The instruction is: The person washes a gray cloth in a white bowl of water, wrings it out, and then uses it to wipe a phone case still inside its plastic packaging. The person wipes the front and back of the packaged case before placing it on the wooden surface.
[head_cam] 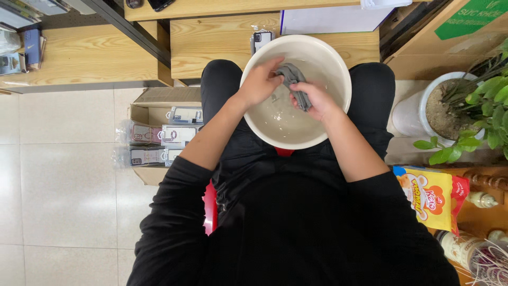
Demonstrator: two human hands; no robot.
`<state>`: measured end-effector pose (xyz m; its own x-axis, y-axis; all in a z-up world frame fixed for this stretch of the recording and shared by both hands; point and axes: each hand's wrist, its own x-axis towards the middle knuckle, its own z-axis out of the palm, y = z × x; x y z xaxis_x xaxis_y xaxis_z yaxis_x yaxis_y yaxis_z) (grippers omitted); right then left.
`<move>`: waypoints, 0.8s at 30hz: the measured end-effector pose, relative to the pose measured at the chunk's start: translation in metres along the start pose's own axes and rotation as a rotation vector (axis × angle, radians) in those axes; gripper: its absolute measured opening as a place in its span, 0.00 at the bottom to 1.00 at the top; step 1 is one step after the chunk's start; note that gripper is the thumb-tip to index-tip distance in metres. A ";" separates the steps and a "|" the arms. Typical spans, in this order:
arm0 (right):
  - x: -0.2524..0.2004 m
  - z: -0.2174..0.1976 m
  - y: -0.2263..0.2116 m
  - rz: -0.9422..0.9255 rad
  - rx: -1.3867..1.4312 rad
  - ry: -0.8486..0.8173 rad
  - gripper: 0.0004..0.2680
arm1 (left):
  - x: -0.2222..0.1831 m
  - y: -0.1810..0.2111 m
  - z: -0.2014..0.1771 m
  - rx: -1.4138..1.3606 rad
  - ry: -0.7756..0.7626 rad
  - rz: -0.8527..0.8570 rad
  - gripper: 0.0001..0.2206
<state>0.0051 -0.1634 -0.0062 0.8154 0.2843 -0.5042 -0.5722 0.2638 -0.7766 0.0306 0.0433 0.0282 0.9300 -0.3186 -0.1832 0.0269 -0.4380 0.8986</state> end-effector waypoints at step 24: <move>-0.011 0.016 -0.006 -0.240 -1.214 0.182 0.07 | 0.008 -0.018 0.051 1.374 0.314 0.913 0.10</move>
<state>-0.0023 -0.1532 0.0101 0.9436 0.1893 -0.2716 -0.0366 -0.7557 -0.6539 0.0186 0.0057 -0.0099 0.4962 -0.7709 0.3994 -0.6861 -0.6300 -0.3638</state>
